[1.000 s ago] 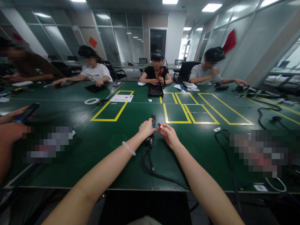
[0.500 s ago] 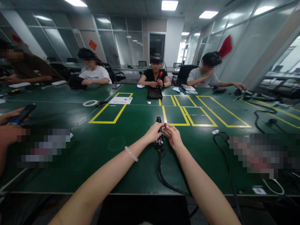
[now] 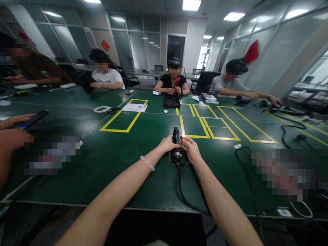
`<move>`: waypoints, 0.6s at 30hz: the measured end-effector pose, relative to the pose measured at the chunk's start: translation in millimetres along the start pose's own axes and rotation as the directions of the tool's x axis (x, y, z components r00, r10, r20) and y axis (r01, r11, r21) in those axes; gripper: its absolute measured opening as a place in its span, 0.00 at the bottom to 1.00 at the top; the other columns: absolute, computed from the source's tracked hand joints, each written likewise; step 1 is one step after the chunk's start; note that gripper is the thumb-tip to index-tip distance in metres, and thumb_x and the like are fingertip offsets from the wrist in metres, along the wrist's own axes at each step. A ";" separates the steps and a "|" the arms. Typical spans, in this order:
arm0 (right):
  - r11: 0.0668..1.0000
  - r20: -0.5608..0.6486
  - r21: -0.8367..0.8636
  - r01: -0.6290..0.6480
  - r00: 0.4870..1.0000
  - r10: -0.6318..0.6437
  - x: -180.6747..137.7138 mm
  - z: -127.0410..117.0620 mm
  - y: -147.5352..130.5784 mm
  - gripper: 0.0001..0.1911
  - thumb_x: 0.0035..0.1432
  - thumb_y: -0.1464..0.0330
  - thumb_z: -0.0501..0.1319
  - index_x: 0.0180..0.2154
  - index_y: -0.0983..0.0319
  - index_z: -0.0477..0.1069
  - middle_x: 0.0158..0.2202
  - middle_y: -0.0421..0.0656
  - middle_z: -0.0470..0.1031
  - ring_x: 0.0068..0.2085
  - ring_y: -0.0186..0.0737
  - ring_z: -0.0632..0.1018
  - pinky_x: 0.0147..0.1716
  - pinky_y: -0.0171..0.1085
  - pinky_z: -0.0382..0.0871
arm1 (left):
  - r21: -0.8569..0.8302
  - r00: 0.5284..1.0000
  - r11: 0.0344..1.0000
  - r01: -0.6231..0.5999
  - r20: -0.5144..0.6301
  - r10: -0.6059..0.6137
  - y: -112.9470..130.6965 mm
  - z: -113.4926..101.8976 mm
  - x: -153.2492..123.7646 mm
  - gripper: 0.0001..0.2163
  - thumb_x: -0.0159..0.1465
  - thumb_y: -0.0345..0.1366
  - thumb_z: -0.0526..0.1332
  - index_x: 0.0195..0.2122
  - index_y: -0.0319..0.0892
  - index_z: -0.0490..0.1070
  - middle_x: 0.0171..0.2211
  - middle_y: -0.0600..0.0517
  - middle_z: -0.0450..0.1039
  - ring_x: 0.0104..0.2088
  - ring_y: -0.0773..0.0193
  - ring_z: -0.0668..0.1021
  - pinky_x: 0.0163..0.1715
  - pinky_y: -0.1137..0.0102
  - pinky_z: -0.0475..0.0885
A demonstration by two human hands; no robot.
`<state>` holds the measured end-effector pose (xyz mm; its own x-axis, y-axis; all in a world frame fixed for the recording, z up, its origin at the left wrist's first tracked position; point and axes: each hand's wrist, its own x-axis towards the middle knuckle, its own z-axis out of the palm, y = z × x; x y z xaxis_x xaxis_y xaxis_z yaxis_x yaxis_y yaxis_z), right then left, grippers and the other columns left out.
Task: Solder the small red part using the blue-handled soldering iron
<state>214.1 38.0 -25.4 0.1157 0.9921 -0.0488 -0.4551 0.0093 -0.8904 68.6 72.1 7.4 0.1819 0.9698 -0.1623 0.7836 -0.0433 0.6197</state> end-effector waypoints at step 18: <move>0.999 0.103 -0.044 0.001 0.995 0.003 0.6 -2.2 4.6 0.12 0.43 0.65 0.69 0.33 0.60 0.73 0.32 0.39 0.75 0.37 0.37 0.77 0.41 0.37 0.69 | -0.014 1.000 1.000 -0.021 -0.012 0.021 -8.1 -3.7 -6.2 0.37 0.53 0.51 0.66 0.61 0.39 0.61 0.44 0.43 0.78 0.35 0.57 0.81 0.31 0.71 0.71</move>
<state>214.0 38.3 -30.5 0.0224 0.9997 -0.0047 -0.4154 0.0051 -0.9096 58.9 67.3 6.2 0.1913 0.9715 -0.1402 0.7713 -0.0604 0.6336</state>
